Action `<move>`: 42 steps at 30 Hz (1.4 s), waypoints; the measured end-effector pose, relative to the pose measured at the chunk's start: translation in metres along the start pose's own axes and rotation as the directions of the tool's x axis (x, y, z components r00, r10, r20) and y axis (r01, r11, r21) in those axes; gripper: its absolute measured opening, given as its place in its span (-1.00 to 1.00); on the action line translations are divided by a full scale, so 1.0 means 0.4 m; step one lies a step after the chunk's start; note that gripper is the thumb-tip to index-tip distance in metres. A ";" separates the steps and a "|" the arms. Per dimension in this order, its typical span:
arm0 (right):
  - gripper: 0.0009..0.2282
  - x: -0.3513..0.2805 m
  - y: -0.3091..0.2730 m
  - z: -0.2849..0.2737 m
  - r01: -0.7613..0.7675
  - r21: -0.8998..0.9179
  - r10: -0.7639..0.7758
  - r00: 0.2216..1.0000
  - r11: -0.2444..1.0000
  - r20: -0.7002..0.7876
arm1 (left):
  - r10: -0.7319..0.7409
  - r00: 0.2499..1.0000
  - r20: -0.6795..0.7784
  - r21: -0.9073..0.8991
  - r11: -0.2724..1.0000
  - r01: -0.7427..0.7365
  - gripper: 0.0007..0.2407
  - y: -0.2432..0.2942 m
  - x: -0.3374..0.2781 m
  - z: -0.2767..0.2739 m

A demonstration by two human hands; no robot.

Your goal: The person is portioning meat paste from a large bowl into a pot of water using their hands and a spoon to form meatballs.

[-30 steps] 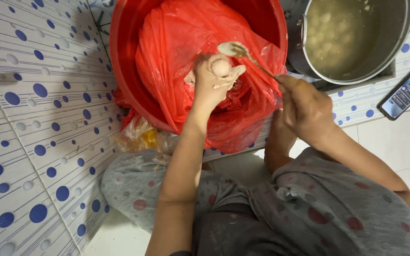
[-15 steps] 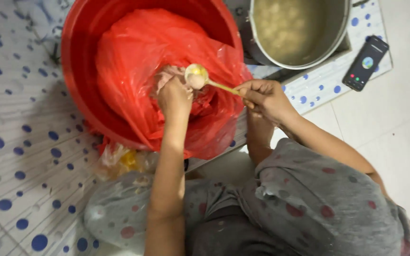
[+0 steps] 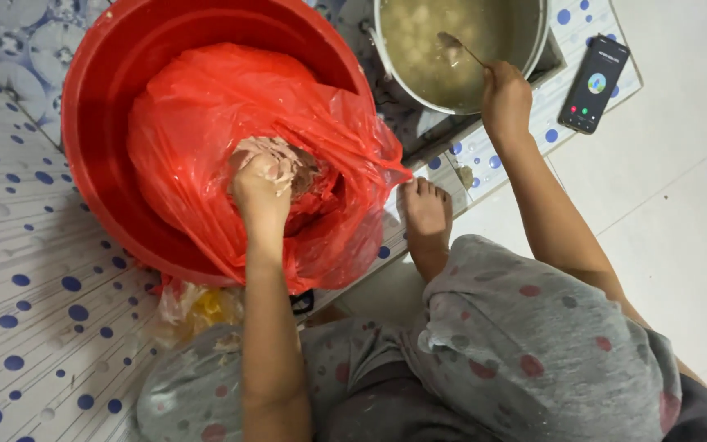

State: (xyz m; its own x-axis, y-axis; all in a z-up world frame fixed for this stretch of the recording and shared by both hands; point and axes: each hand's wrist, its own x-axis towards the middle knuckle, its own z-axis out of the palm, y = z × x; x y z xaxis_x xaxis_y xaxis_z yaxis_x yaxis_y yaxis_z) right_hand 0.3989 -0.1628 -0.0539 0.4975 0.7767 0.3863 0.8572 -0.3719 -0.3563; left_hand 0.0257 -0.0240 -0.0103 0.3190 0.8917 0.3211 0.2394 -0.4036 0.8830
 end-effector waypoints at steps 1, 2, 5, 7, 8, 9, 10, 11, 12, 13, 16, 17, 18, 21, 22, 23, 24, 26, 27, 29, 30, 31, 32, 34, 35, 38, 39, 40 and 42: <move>-0.92 0.004 0.003 0.002 -0.004 -0.001 0.004 1.000 1.000 -0.002 | 0.002 1.000 0.005 -0.001 1.000 -0.002 -0.75 -0.022 -0.010 0.004; -0.91 0.005 0.005 0.003 0.005 -0.041 -0.006 0.999 0.999 -0.033 | -0.090 0.996 0.029 -0.066 0.994 0.092 -0.78 -0.043 -0.021 0.006; -0.90 0.015 -0.040 -0.027 0.003 0.052 0.001 0.998 0.999 -0.063 | -0.188 0.980 0.063 -0.072 0.979 0.193 -0.85 -0.018 -0.018 -0.012; -0.88 0.012 -0.077 -0.045 -0.005 0.183 0.017 0.998 0.983 -0.061 | -0.198 0.978 0.065 -0.018 0.980 0.200 -0.90 0.027 0.001 -0.021; -0.88 0.004 -0.093 -0.047 -0.110 0.409 0.098 0.994 0.906 0.048 | -0.182 0.980 0.081 -0.230 0.953 0.196 -0.81 0.050 0.014 -0.022; -0.88 -0.005 -0.109 -0.049 -0.223 0.600 0.147 0.974 0.768 0.174 | -0.164 0.982 0.095 -0.431 0.882 0.189 -0.72 0.073 0.026 -0.024; -0.88 -0.019 -0.156 -0.063 -0.222 0.600 0.148 0.974 0.769 0.170 | -0.160 0.982 0.096 -0.433 0.882 0.186 -0.72 0.060 0.027 -0.020; -0.94 -0.032 -0.204 -0.076 -0.253 0.690 0.133 0.966 0.678 0.223 | -0.315 0.949 0.013 -0.336 0.892 0.301 -0.68 0.046 0.028 -0.016; -0.93 -0.046 -0.253 -0.089 -0.287 0.766 0.109 0.955 0.575 0.276 | -0.453 0.887 -0.088 -0.246 0.873 0.421 -0.62 0.033 0.028 -0.013; -0.93 -0.061 -0.291 -0.107 -0.287 0.766 0.110 0.955 0.575 0.275 | -0.452 0.888 -0.087 -0.246 0.873 0.421 -0.62 -0.009 0.011 -0.013; -0.94 -0.110 -0.375 -0.135 -0.251 0.736 -0.140 0.894 0.629 0.425 | -0.324 0.933 -0.157 -0.203 0.935 0.291 -0.73 -0.011 0.000 -0.006; -0.89 -0.132 -0.384 -0.127 -0.360 0.691 -0.168 0.804 0.626 0.571 | -0.353 0.922 -0.158 -0.302 0.906 0.295 -0.73 0.070 0.021 0.000; -0.84 -0.155 -0.398 -0.115 -0.459 0.632 -0.202 0.687 0.624 0.698 | -0.380 0.911 -0.161 -0.394 0.871 0.294 -0.72 0.150 0.041 -0.001; -0.89 -0.172 -0.396 -0.070 -0.524 0.606 -0.213 0.625 0.598 0.751 | -0.443 0.828 0.345 -0.812 0.301 0.499 -0.86 0.155 0.049 -0.081; -0.89 -0.152 -0.411 -0.085 -0.522 0.618 -0.233 0.622 0.588 0.748 | -0.450 0.831 0.327 -0.811 0.318 0.491 -0.86 0.096 0.019 -0.045; -0.88 -0.131 -0.424 -0.099 -0.662 0.551 -0.145 0.565 0.509 0.812 | -0.291 0.952 0.098 -0.554 0.778 0.295 -0.82 0.035 -0.010 -0.011; -0.86 -0.112 -0.434 -0.115 -0.784 0.465 -0.062 0.486 0.412 0.872 | -0.024 1.000 -0.016 -0.115 0.993 0.022 -0.77 -0.027 -0.039 0.026; -0.87 -0.090 -0.435 -0.123 -0.817 0.464 -0.072 0.470 0.341 0.880 | 0.099 0.995 0.011 0.023 0.995 -0.100 -0.84 0.056 -0.002 -0.005; -0.87 -0.078 -0.432 -0.128 -0.847 0.456 -0.065 0.456 0.275 0.887 | 0.216 0.975 0.061 0.138 0.965 -0.223 -0.90 0.097 0.018 -0.015; -0.87 -0.063 -0.444 -0.141 -0.829 0.491 -0.081 0.489 0.267 0.869 | 0.212 0.977 0.034 0.168 0.962 -0.215 -0.91 0.075 0.010 -0.012; -0.87 -0.058 -0.447 -0.149 -0.811 0.523 -0.087 0.520 0.261 0.850 | 0.207 0.978 0.008 0.188 0.961 -0.205 -0.88 0.064 0.003 -0.008; -0.87 -0.052 -0.450 -0.158 -0.812 0.522 -0.092 0.517 0.261 0.851 | 0.204 0.979 0.006 0.192 0.960 -0.202 -0.88 0.028 -0.014 0.014; -0.87 -0.045 -0.451 -0.167 -0.665 0.545 -0.130 0.567 0.510 0.813 | -0.195 0.976 -0.099 -0.052 0.980 0.191 -0.88 -0.008 -0.029 0.038; -0.86 -0.037 -0.455 -0.188 -0.455 0.531 -0.196 0.598 0.715 0.777 | -0.575 0.811 -0.108 -0.316 0.793 0.521 -0.88 -0.053 -0.033 0.048; -0.87 -0.037 -0.457 -0.200 -0.325 0.493 -0.194 0.643 0.807 0.741 | -0.716 0.697 -0.044 -0.590 0.582 0.560 -0.92 -0.061 -0.021 0.034; -0.86 -0.045 -0.436 -0.235 -0.237 0.462 -0.169 0.714 0.855 0.680 | -0.817 0.575 0.035 -0.807 0.317 0.499 -0.92 -0.107 -0.020 -0.014; -0.86 -0.047 -0.425 -0.245 -0.285 0.485 -0.126 0.747 0.827 0.653 | -0.818 0.576 0.007 -0.813 0.331 0.479 -0.89 -0.126 -0.022 -0.030; -0.86 -0.053 -0.403 -0.223 -0.279 0.487 -0.135 0.743 0.827 0.655 | -0.820 0.572 -0.001 -0.817 0.331 0.473 -0.89 -0.105 -0.014 -0.036; -0.81 -0.064 -0.360 -0.180 -0.596 0.651 0.071 0.760 0.469 0.646 | -0.774 0.631 0.040 -0.740 0.401 0.540 -0.94 -0.064 0.002 -0.048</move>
State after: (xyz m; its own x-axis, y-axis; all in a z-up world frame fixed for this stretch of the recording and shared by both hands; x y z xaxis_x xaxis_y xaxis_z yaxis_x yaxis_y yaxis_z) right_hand 0.2722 -0.1658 0.0489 0.3530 0.8926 -0.2806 0.0188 -0.3066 -0.9517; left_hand 0.0023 -0.0089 -0.0261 0.0530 0.8673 -0.4950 -0.4104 0.4708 0.7810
